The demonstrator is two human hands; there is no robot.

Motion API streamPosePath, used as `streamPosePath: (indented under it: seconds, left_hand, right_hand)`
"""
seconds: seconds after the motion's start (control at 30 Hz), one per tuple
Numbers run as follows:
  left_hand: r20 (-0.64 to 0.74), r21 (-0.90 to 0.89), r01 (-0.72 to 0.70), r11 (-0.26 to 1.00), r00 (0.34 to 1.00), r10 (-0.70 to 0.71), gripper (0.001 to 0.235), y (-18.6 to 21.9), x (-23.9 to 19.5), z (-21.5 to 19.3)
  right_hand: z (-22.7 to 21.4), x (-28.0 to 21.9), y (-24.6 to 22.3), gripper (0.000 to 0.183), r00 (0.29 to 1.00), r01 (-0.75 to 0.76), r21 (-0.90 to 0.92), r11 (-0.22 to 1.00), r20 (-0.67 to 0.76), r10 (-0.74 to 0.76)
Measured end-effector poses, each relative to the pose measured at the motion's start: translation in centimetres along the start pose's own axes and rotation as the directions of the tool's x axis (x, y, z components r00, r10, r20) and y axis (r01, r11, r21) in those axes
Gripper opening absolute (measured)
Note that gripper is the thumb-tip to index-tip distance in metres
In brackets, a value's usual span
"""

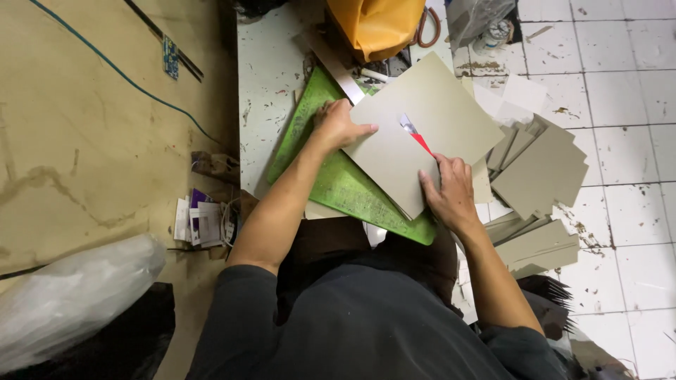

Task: Cutting material sheets into rectangular pieces using a metal ruler and a utility knife on a cutting mat.

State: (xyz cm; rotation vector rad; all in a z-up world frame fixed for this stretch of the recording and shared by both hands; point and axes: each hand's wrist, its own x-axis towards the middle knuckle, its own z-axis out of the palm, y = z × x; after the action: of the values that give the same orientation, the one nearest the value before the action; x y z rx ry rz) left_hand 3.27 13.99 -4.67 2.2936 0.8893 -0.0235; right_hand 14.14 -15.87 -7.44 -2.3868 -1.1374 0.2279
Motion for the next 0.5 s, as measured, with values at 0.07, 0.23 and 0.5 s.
streamPosePath:
  seconds: [0.07, 0.23, 0.5]
  left_hand:
    - [-0.022, -0.129, 0.027, 0.991, 0.999, -0.030, 0.068, -0.2, -0.8, -0.3]
    - [-0.114, -0.334, -0.087, 0.939, 0.992, 0.051, 0.043, -3.2, -2.0, 1.1]
    - [-0.027, -0.789, -0.178, 0.588, 0.966, 0.257, 0.075, -7.4, -8.5, 1.8]
  right_hand:
    - [-1.3, -0.6, -1.2, 0.068, 0.999, -0.003, 0.041, 0.999, 0.035, 0.002]
    - [-2.9, -0.6, -2.4, 0.117, 0.985, 0.075, 0.074, 0.994, 0.148, -0.085]
    - [-5.8, -2.3, -4.3, 0.139, 0.880, 0.081, 0.180, 0.980, 0.448, -0.155]
